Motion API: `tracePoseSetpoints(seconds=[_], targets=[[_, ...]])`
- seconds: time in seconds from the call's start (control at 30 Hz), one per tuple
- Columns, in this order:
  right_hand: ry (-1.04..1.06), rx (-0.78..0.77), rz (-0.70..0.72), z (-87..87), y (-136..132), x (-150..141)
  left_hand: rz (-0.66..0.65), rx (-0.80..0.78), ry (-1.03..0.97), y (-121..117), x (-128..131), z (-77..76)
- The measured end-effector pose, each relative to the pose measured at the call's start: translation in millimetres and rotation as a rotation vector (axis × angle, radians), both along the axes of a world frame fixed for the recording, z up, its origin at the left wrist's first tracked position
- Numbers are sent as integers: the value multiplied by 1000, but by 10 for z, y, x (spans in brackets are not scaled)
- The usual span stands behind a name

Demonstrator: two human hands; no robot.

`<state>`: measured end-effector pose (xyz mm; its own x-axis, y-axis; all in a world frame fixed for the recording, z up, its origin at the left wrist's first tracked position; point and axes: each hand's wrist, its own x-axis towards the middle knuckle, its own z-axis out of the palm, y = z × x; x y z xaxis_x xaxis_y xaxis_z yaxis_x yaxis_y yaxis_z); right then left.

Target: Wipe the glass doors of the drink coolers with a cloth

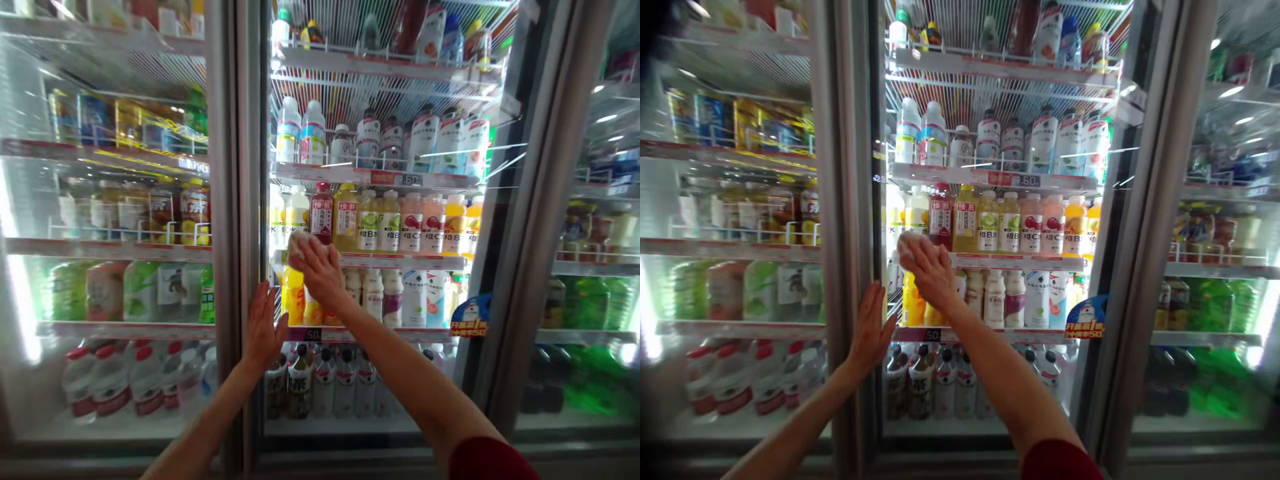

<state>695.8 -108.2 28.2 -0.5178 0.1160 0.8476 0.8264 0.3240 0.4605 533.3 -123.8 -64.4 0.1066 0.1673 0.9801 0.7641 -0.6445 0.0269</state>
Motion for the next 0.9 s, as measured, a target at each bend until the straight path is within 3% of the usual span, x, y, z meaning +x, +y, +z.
tracePoseSetpoints(seconds=[0.1,0.23,0.27,0.43,0.6,0.63,0.73,0.8,0.9], targets=[[139,-9,-30,294,30,-81,-28,41,-58,-37,-15,247],[-332,-48,84,446,21,-75,-46,79,-75,-46,-49,534],[-360,-52,84,531,15,-61,-45,89,-74,-41,-56,600],[142,34,-40,1034,-53,-14,-27,132,-103,-6,-58,921],[-291,43,32,1068,-85,128,-24,179,-95,71,-23,1167],[-264,55,27,1106,-84,192,-24,188,-84,101,-6,1215],[145,139,-25,1292,-96,399,-24,206,-75,204,78,1369],[297,176,-47,1353,-115,492,-23,213,-88,271,161,1469],[-12,127,-32,1279,-141,606,-5,227,-74,345,300,1581]])
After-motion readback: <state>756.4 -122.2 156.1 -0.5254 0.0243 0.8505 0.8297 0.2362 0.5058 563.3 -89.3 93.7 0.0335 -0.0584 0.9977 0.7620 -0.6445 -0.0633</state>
